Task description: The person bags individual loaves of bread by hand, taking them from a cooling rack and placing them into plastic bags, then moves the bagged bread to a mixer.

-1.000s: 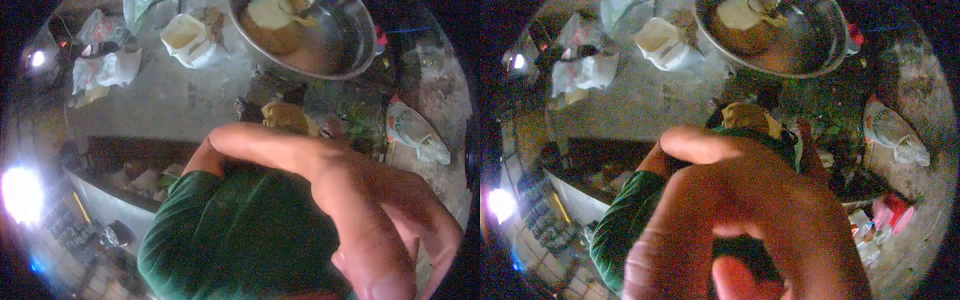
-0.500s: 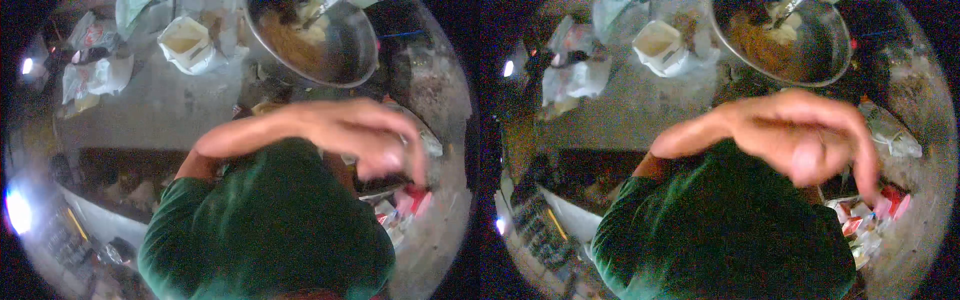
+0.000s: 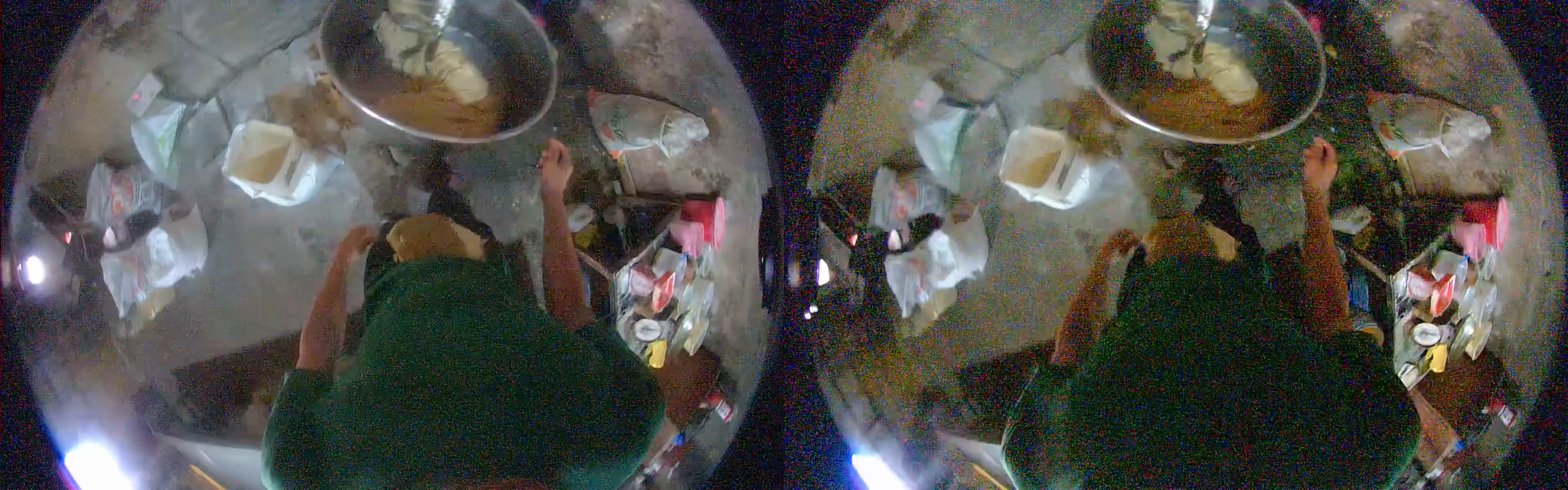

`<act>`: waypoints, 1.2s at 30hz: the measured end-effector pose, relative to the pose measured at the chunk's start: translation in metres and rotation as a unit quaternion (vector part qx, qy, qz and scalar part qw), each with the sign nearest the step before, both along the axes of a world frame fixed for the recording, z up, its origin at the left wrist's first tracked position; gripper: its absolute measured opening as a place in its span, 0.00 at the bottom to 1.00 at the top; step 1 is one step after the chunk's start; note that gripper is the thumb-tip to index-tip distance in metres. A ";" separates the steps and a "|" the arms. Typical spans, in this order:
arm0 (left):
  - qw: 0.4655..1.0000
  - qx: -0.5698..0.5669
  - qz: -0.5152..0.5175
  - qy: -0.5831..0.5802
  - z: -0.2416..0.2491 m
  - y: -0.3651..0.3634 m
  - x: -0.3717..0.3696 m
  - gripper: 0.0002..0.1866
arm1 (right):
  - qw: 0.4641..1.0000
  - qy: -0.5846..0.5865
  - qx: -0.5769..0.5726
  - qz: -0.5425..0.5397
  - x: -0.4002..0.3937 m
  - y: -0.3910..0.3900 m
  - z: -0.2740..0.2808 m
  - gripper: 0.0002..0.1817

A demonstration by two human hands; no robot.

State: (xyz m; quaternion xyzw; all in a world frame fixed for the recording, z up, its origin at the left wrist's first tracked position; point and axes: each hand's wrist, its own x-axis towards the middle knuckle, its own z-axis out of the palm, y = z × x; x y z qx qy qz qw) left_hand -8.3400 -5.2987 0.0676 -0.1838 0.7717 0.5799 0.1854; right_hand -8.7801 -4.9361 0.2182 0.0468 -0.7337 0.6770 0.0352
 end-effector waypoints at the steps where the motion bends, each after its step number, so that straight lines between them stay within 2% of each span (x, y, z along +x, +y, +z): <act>1: 0.999 0.010 -0.004 -0.050 0.000 0.004 0.014 0.20 | 1.000 0.010 0.003 0.015 -0.004 -0.015 0.010 0.08; 2: 0.987 -0.027 0.044 -0.152 -0.001 0.014 0.026 0.18 | 0.999 0.020 0.006 0.034 -0.014 -0.030 0.017 0.10; 4: 0.973 -0.044 -0.085 -0.208 -0.036 0.006 0.051 0.14 | 0.994 0.006 0.019 0.107 -0.026 -0.064 0.036 0.13; 5: 0.968 -0.047 -0.085 -0.230 -0.037 0.012 0.057 0.14 | 0.986 -0.017 0.028 0.161 -0.032 -0.082 0.043 0.13; 6: 0.967 -0.044 -0.073 -0.239 -0.035 0.019 0.058 0.14 | 0.964 -0.028 -0.043 0.262 -0.042 -0.096 0.030 0.13; 9: 0.973 -0.002 0.089 -0.213 -0.015 0.044 0.050 0.15 | 0.895 -0.181 0.164 0.373 -0.061 -0.140 -0.008 0.12; 10: 0.972 0.010 0.125 -0.200 -0.010 0.050 0.041 0.15 | 0.855 -0.184 0.243 0.420 -0.067 -0.150 -0.019 0.18; 12: 0.963 0.035 0.193 -0.185 0.003 0.065 0.028 0.15 | 0.819 -0.183 0.362 0.405 -0.075 -0.164 -0.038 0.30; 13: 0.958 0.043 0.221 -0.180 0.010 0.070 0.020 0.15 | 0.803 -0.218 0.392 0.392 -0.088 -0.162 -0.075 0.35; 15: 0.944 0.058 0.277 -0.171 0.027 0.081 0.005 0.15 | 0.768 -0.177 0.466 0.402 -0.108 -0.173 -0.091 0.35; 18: 0.917 0.075 0.357 -0.164 0.049 0.096 -0.016 0.15 | 0.796 -0.040 0.444 0.410 -0.142 -0.160 -0.144 0.30; 20: 0.894 0.085 0.408 -0.163 0.069 0.107 -0.030 0.16 | 0.796 0.000 0.440 0.416 -0.160 -0.150 -0.170 0.29; 24: 0.848 0.103 0.494 -0.164 0.111 0.123 -0.060 0.16 | 0.765 -0.043 0.470 0.438 -0.202 -0.152 -0.211 0.25; 29: 0.789 0.125 0.580 -0.158 0.154 0.142 -0.097 0.17 | 0.735 -0.073 0.488 0.465 -0.261 -0.209 -0.280 0.21; 32: 0.742 0.155 0.613 -0.224 0.179 0.151 -0.111 0.18 | 0.726 -0.083 0.493 0.471 -0.276 -0.232 -0.303 0.18; 33: 0.774 0.128 0.595 -0.175 0.176 0.162 -0.102 0.18 | 0.726 -0.088 0.496 0.468 -0.280 -0.231 -0.304 0.18; 36: 0.777 0.114 0.601 -0.150 0.169 0.177 -0.092 0.18 | 0.726 -0.092 0.499 0.465 -0.291 -0.244 -0.307 0.15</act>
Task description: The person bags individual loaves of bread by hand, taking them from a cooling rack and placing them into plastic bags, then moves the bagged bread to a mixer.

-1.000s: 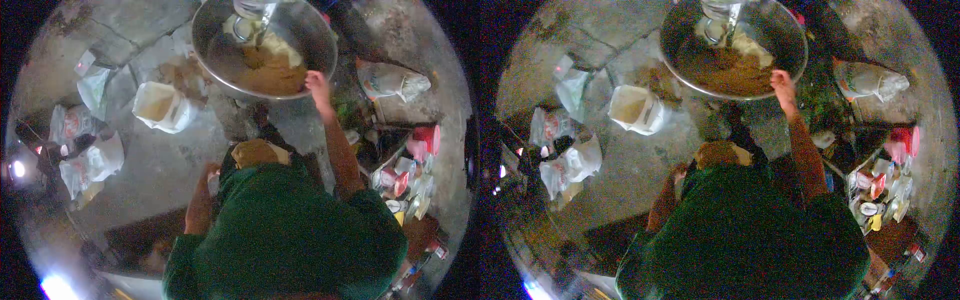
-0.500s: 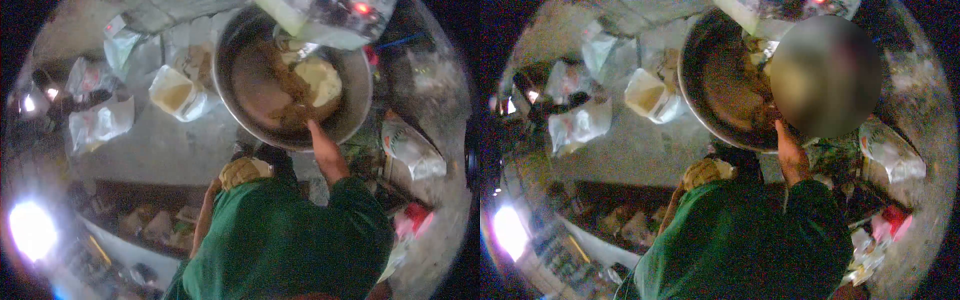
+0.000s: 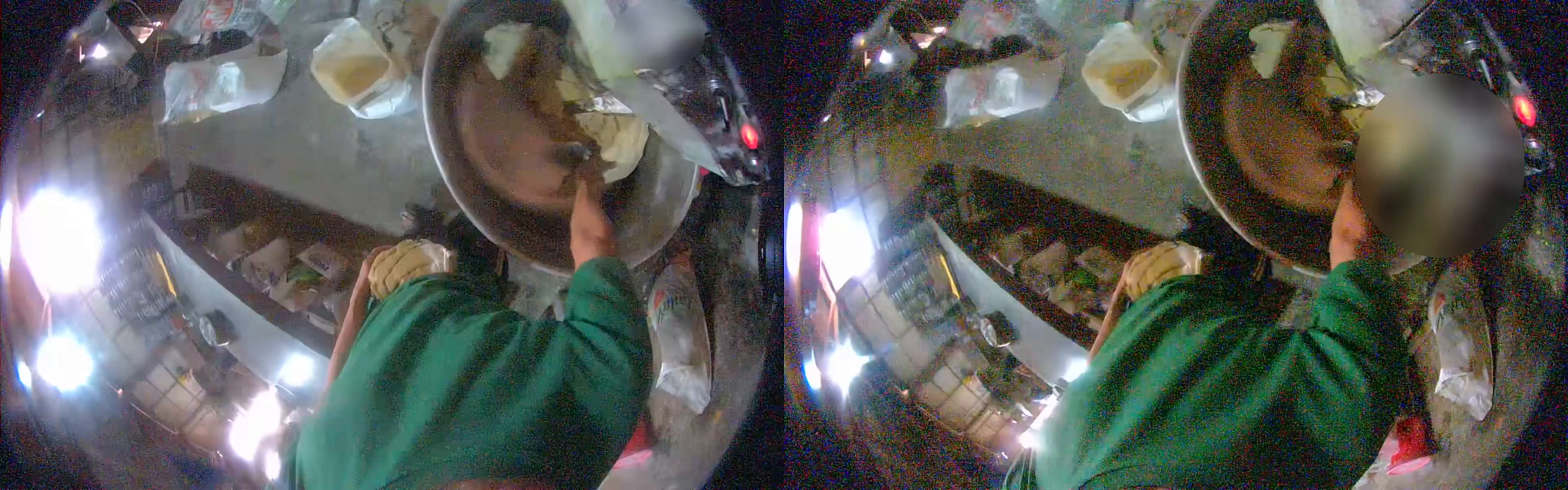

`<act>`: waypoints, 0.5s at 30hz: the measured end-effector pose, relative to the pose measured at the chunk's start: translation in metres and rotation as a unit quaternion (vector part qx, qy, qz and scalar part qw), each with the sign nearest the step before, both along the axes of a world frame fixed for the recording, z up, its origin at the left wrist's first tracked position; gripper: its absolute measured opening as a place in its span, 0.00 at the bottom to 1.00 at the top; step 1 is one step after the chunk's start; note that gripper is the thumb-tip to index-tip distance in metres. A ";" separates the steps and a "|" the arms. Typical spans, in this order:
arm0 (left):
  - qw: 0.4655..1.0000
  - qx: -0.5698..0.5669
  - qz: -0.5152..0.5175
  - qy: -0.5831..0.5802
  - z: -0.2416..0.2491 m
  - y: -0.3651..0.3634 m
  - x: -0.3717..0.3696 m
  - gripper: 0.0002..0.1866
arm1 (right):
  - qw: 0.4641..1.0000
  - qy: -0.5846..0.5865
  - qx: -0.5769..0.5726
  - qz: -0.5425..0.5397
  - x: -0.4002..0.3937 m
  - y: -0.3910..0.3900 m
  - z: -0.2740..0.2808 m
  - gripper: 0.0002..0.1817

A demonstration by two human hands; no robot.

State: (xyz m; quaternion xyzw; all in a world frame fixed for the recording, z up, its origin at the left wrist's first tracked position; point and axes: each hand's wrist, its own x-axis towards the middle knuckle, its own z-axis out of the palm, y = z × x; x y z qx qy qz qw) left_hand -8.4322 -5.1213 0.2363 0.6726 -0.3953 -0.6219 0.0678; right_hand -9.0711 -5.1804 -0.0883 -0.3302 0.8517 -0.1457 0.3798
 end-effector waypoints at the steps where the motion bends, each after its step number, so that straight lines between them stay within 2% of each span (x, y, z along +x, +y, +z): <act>1: 1.000 0.003 0.001 -0.002 -0.001 0.003 0.004 0.18 | 1.000 -0.003 0.005 -0.005 0.000 0.004 -0.001 0.15; 6: 1.000 0.007 -0.004 0.018 -0.027 0.007 0.018 0.19 | 0.999 -0.042 0.011 -0.028 0.011 0.004 0.011 0.12; 10: 0.999 0.011 -0.028 0.042 -0.060 -0.001 0.035 0.19 | 0.986 -0.151 -0.001 -0.076 0.055 0.005 0.011 0.11; 12: 0.997 0.017 -0.027 0.073 -0.088 -0.003 0.052 0.19 | 0.961 -0.247 -0.013 -0.124 0.078 0.008 -0.007 0.11; 14: 0.987 0.016 0.015 0.160 -0.130 0.001 0.078 0.19 | 0.920 -0.346 -0.024 -0.181 0.084 0.018 -0.066 0.12; 15: 0.989 -0.010 -0.056 0.134 -0.125 -0.002 0.082 0.19 | 0.931 -0.328 -0.019 -0.162 0.123 0.011 0.008 0.10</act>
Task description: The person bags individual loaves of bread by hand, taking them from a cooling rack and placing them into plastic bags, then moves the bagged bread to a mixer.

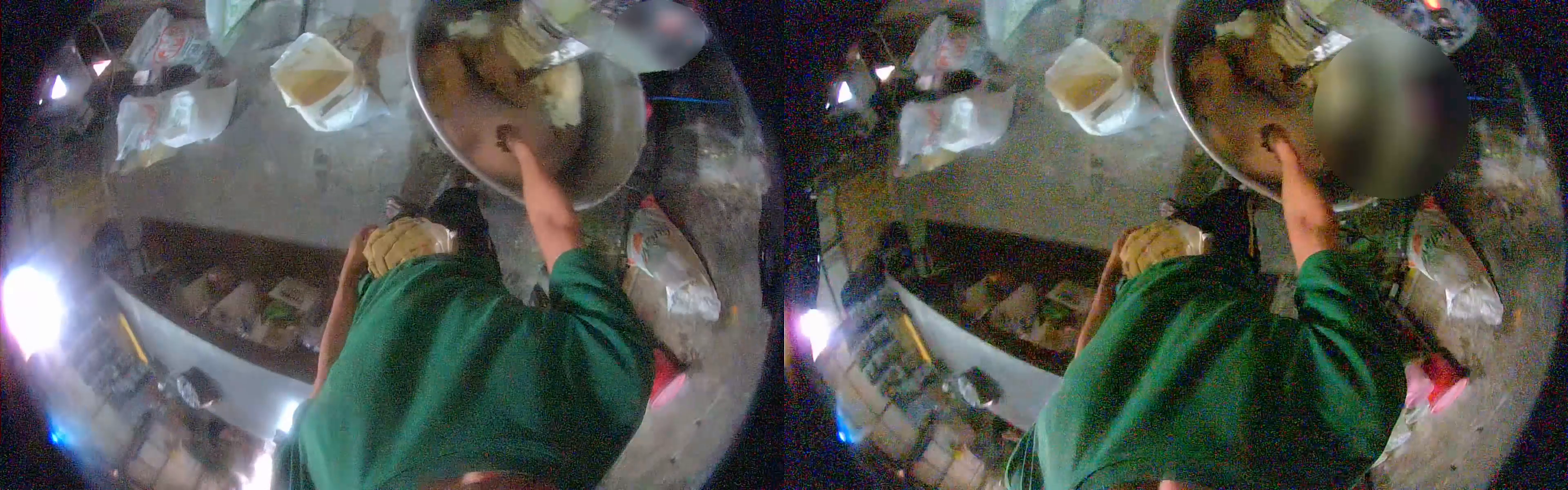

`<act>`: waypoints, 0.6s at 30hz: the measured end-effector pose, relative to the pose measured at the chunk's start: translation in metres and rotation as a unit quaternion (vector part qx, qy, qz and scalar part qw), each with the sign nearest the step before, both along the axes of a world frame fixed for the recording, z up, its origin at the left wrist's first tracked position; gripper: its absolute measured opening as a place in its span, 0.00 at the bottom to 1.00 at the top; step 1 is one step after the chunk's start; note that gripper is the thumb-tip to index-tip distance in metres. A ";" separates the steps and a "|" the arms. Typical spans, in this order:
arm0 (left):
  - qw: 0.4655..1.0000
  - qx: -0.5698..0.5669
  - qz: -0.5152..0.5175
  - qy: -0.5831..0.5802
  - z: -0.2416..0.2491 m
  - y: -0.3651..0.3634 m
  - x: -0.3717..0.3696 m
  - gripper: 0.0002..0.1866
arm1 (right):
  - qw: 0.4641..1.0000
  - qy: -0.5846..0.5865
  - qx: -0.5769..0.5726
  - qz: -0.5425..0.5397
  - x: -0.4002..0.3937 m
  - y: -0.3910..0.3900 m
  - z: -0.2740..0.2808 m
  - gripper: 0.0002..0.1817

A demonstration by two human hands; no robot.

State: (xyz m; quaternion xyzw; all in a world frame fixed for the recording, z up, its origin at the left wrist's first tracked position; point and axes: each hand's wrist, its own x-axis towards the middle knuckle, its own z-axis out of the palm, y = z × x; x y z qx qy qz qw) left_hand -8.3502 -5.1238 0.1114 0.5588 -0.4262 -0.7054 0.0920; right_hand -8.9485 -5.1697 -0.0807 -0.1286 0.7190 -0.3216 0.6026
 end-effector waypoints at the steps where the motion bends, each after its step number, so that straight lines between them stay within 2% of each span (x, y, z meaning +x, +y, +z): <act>1: 0.997 -0.043 -0.065 -0.024 0.013 -0.010 0.003 0.19 | 1.000 0.021 0.002 0.021 0.043 -0.010 0.085 0.12; 3: 0.956 -0.220 -0.187 -0.053 -0.039 -0.011 0.038 0.20 | 0.995 0.058 -0.042 0.068 0.082 -0.016 0.132 0.20; 4: 0.919 -0.311 -0.230 -0.074 -0.062 -0.011 0.054 0.20 | 0.992 0.073 -0.089 0.043 0.080 -0.011 0.093 0.17; 5: 0.907 -0.326 -0.251 -0.095 -0.064 -0.016 0.064 0.20 | 0.987 0.087 -0.137 0.020 0.076 -0.005 0.048 0.14; 6: 0.907 -0.313 -0.262 -0.103 -0.062 -0.019 0.071 0.20 | 0.978 0.102 -0.184 0.000 0.072 0.001 0.008 0.13; 11: 0.936 -0.175 -0.278 -0.129 -0.051 -0.029 0.100 0.20 | 0.949 0.294 -0.059 0.096 0.139 0.022 0.248 0.15; 12: 0.937 -0.163 -0.283 -0.128 -0.049 -0.031 0.103 0.20 | 0.946 0.304 -0.061 0.094 0.139 0.028 0.256 0.15; 15: 0.938 -0.145 -0.291 -0.122 -0.043 -0.041 0.100 0.20 | 0.952 0.278 -0.110 0.060 0.104 0.061 0.218 0.15; 18: 0.937 -0.139 -0.300 -0.115 -0.042 -0.053 0.085 0.21 | 0.860 0.490 -0.084 0.116 0.072 0.102 0.214 0.16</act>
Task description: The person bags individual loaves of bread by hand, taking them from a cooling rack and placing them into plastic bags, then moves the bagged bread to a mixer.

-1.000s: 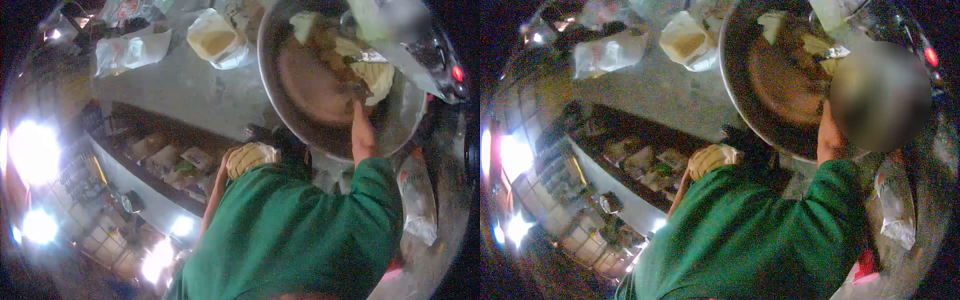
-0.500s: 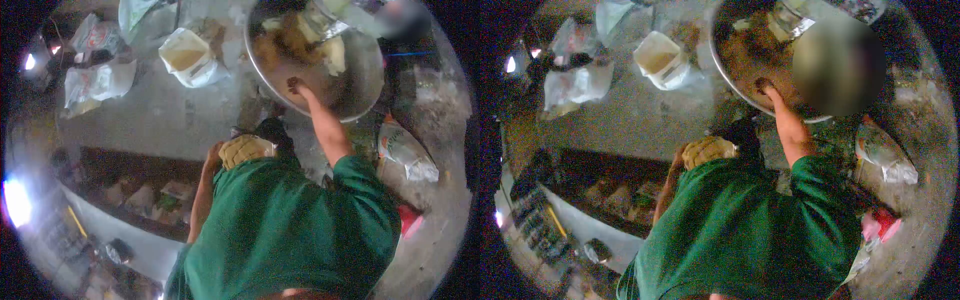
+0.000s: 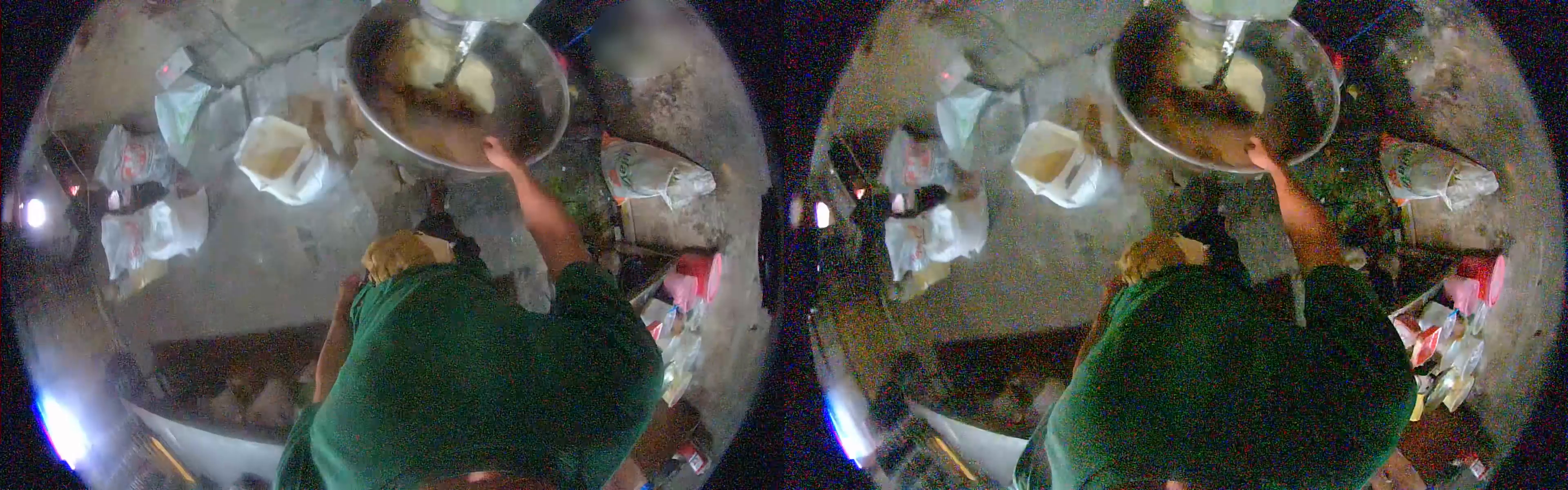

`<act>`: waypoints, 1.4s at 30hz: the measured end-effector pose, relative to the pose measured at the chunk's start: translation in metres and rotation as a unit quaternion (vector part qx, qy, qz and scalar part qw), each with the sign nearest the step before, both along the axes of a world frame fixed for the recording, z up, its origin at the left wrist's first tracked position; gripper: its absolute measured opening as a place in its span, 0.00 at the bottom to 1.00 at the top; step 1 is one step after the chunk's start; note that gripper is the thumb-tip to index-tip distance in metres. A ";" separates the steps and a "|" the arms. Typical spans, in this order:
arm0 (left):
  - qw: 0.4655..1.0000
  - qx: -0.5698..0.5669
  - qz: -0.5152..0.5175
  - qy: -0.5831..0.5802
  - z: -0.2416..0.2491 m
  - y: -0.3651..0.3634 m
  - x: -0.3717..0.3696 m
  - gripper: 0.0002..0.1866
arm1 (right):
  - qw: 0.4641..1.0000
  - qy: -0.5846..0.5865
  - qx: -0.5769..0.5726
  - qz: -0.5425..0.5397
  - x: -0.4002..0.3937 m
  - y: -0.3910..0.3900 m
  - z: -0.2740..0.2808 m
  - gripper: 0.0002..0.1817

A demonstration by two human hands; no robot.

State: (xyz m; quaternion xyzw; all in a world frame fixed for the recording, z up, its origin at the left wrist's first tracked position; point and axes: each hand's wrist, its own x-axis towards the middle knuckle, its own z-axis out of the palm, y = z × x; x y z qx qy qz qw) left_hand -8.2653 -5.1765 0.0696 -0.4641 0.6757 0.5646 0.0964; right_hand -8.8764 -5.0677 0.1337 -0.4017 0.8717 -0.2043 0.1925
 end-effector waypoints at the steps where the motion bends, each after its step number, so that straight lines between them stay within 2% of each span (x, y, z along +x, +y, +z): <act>1: 1.000 0.001 0.000 0.003 0.001 -0.004 -0.007 0.21 | 1.000 -0.016 0.016 -0.007 -0.006 0.007 0.007 0.15; 5: 1.000 -0.002 0.010 0.010 0.005 -0.013 -0.033 0.21 | 0.994 -0.081 0.076 -0.023 -0.033 0.022 0.023 0.15; 7: 1.000 -0.005 0.021 0.008 0.010 -0.015 -0.046 0.21 | 0.986 -0.090 0.143 -0.004 -0.060 0.021 0.021 0.15; 10: 0.999 -0.011 0.040 0.005 0.014 -0.017 -0.063 0.22 | 0.984 -0.043 0.173 0.010 -0.065 0.008 0.007 0.15; 12: 0.998 -0.017 0.054 0.010 0.026 -0.020 -0.085 0.22 | 0.973 -0.002 0.223 0.057 -0.089 0.006 -0.055 0.18; 13: 0.998 -0.020 0.061 0.008 0.023 -0.022 -0.087 0.22 | 0.941 0.087 0.281 0.169 -0.119 0.010 -0.123 0.19; 14: 0.997 -0.026 0.068 0.008 0.022 -0.024 -0.094 0.22 | 0.831 0.269 0.344 0.346 -0.150 0.017 -0.219 0.21; 15: 0.997 -0.032 0.075 0.011 0.030 -0.026 -0.108 0.22 | 0.912 0.145 0.296 0.243 -0.132 -0.003 -0.179 0.21; 16: 0.996 -0.036 0.082 0.012 0.031 -0.027 -0.111 0.22 | 0.961 0.041 0.235 0.144 -0.113 -0.021 -0.147 0.21; 17: 0.995 -0.039 0.091 0.014 0.033 -0.028 -0.119 0.23 | 0.978 -0.017 0.188 0.087 -0.101 -0.038 -0.121 0.21; 19: 0.993 -0.047 0.108 0.012 0.038 -0.029 -0.137 0.23 | 0.987 -0.054 0.142 0.059 -0.104 -0.069 -0.102 0.21; 24: 0.983 -0.056 0.172 -0.006 0.066 -0.009 -0.156 0.24 | 0.987 -0.064 0.121 0.080 -0.148 -0.141 -0.104 0.20; 29: 0.966 -0.050 0.251 -0.037 0.104 0.037 -0.166 0.24 | 0.973 -0.086 0.163 0.140 -0.177 -0.192 -0.143 0.20; 33: 0.939 -0.047 0.335 -0.060 0.139 0.066 -0.174 0.25 | 0.950 -0.139 0.199 0.197 -0.147 -0.212 -0.180 0.20; 36: 0.911 -0.080 0.401 -0.056 0.172 0.081 -0.188 0.26 | 0.928 -0.196 0.218 0.232 -0.101 -0.199 -0.196 0.20; 37: 0.897 -0.074 0.432 -0.059 0.156 0.091 -0.182 0.28 | 0.919 -0.217 0.221 0.246 -0.080 -0.191 -0.200 0.20; 42: 0.912 -0.085 0.388 -0.098 0.108 0.098 -0.155 0.30 | 0.877 -0.289 0.242 0.299 0.024 -0.154 -0.195 0.20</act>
